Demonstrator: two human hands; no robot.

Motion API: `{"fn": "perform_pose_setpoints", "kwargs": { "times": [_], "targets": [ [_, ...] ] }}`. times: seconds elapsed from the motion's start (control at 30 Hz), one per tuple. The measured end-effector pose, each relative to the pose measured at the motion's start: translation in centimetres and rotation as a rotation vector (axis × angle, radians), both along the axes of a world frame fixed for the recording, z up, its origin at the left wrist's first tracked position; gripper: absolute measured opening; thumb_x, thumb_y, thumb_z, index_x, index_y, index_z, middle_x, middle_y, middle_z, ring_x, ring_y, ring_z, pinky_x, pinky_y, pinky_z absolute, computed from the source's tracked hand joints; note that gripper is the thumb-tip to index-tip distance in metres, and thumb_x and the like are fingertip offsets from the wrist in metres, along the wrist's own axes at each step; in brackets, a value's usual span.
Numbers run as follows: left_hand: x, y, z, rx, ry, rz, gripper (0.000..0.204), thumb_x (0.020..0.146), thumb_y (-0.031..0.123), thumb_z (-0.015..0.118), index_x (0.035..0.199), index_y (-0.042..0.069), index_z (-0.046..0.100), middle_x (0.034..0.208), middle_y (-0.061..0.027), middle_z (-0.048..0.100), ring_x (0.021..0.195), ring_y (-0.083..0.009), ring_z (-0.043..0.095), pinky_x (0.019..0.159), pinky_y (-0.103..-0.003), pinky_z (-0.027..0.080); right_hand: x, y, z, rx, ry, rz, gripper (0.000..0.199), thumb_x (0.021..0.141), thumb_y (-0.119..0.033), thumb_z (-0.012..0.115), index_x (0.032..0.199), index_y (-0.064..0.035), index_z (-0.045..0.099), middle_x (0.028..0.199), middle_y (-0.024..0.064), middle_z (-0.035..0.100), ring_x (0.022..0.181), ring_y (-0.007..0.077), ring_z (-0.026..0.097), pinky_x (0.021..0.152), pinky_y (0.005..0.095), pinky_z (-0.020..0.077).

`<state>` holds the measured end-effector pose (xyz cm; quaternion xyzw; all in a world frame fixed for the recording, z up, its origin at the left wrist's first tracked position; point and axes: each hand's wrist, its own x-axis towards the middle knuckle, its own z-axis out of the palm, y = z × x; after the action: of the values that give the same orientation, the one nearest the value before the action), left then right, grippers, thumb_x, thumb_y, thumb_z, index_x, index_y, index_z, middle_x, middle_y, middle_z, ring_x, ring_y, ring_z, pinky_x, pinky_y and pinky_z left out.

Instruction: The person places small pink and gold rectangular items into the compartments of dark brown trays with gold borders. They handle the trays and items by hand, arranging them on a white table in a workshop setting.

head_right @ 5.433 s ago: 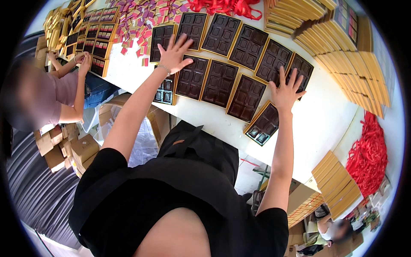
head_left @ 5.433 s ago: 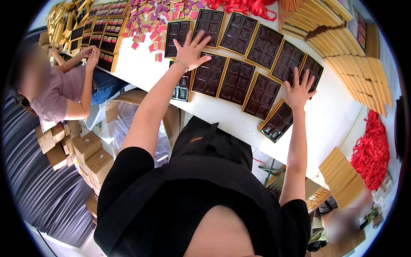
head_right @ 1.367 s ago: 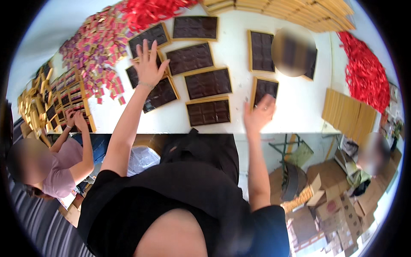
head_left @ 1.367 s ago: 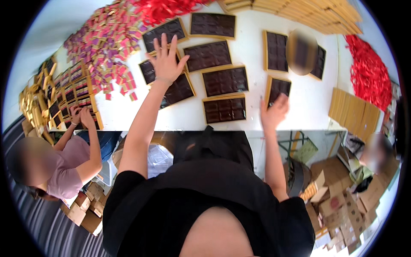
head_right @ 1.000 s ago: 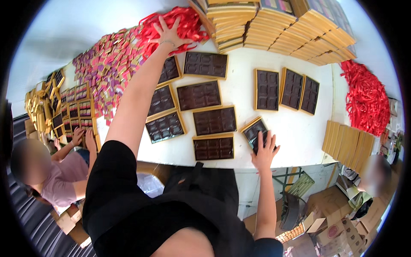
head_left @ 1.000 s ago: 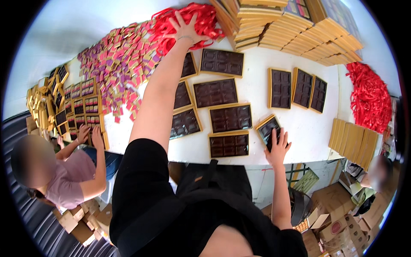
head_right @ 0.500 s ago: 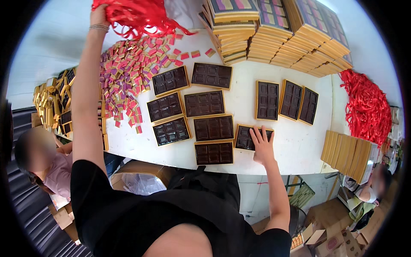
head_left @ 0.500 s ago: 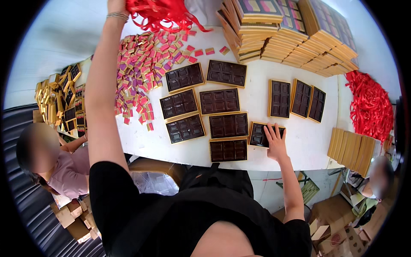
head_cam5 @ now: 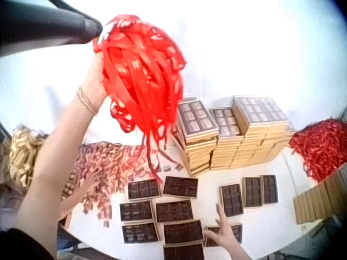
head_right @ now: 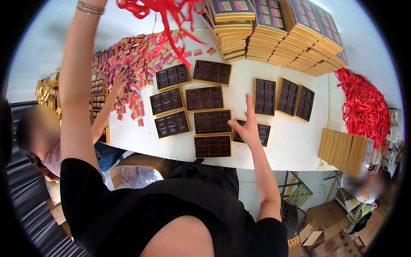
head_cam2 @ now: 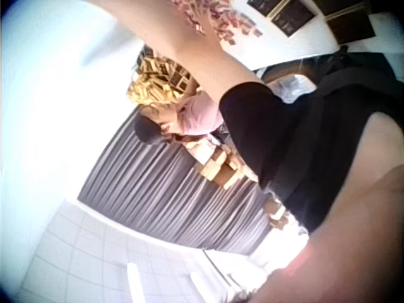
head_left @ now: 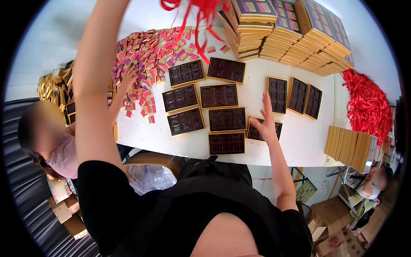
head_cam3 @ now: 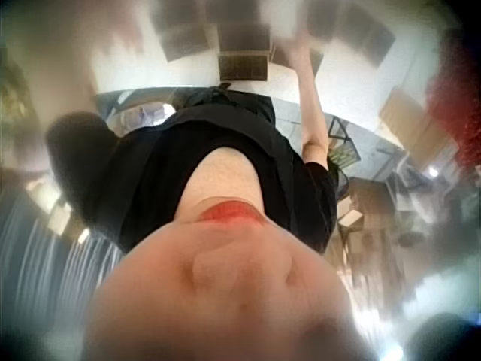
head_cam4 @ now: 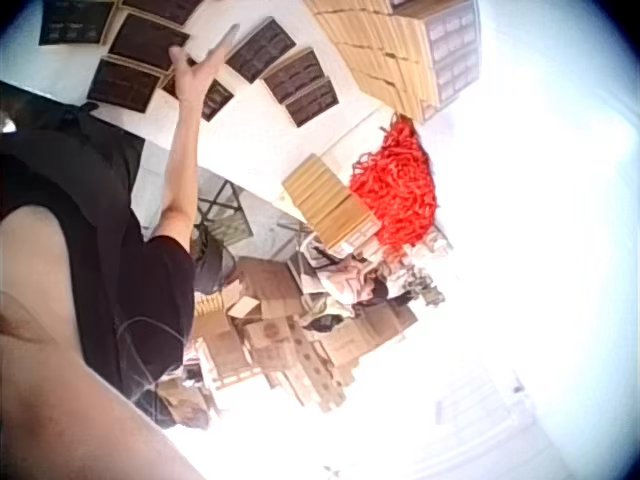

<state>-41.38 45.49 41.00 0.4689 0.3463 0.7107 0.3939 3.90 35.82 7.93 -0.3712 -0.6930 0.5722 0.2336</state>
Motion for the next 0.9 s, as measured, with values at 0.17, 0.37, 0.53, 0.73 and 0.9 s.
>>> {"fn": "perform_pose_setpoints", "kwargs": {
  "times": [0.17, 0.37, 0.53, 0.73, 0.9],
  "targets": [
    [14.3, -7.4, -12.5, -0.281, 0.390, 0.058, 0.039, 0.082, 0.010, 0.062, 0.120, 0.002, 0.057, 0.116, -0.0147, 0.063, 0.105, -0.0290, 0.064, 0.088, -0.041, 0.054, -7.7, 2.4, 5.4, -0.848, 1.315, 0.426, 0.091, 0.083, -0.048, 0.071, 0.154, -0.0191, 0.021, 0.157, 0.0130, 0.023, 0.144, 0.0311, 0.026, 0.108, 0.0594, 0.0345],
    [22.5, -11.2, -24.1, -0.116, 0.989, -0.519, 0.043, 0.076, 0.016, 0.075, 0.113, -0.001, 0.061, 0.121, -0.0159, 0.061, 0.112, -0.0284, 0.060, 0.093, -0.036, 0.047, -5.1, 2.1, 1.9, -0.939, 0.826, -0.173, 0.088, 0.076, -0.047, 0.073, 0.145, -0.0117, 0.032, 0.138, 0.0150, 0.048, 0.125, 0.0321, 0.051, 0.098, 0.0547, 0.0459],
    [12.4, -3.4, -35.9, -0.726, -0.233, -0.282, 0.063, 0.094, 0.042, 0.057, 0.144, 0.008, 0.036, 0.144, -0.0146, 0.045, 0.132, -0.0243, 0.043, 0.107, -0.045, 0.035, -0.8, 6.2, 5.2, -0.465, 0.217, -0.121, 0.079, 0.076, -0.042, 0.072, 0.139, -0.0100, 0.037, 0.132, 0.0160, 0.050, 0.120, 0.0324, 0.053, 0.096, 0.0530, 0.0468],
    [11.6, 11.3, -44.8, -0.736, -0.651, -0.063, 0.095, 0.086, 0.081, 0.031, 0.154, 0.017, 0.022, 0.156, -0.0081, 0.030, 0.140, -0.0269, 0.032, 0.105, -0.052, 0.036, 1.1, 17.0, 20.0, 0.522, -0.373, -0.042, 0.068, 0.075, -0.035, 0.070, 0.131, -0.0079, 0.042, 0.124, 0.0171, 0.054, 0.114, 0.0329, 0.055, 0.093, 0.0509, 0.0480],
    [13.0, 15.8, -43.8, -0.730, -0.563, -0.286, 0.096, 0.086, 0.080, 0.033, 0.155, 0.015, 0.019, 0.158, -0.0081, 0.025, 0.139, -0.0276, 0.034, 0.104, -0.044, 0.040, -6.4, 26.8, 30.3, 1.210, -0.680, 0.053, 0.059, 0.075, -0.029, 0.069, 0.125, -0.0062, 0.047, 0.118, 0.0181, 0.056, 0.109, 0.0333, 0.058, 0.091, 0.0492, 0.0490]
  ]
}}
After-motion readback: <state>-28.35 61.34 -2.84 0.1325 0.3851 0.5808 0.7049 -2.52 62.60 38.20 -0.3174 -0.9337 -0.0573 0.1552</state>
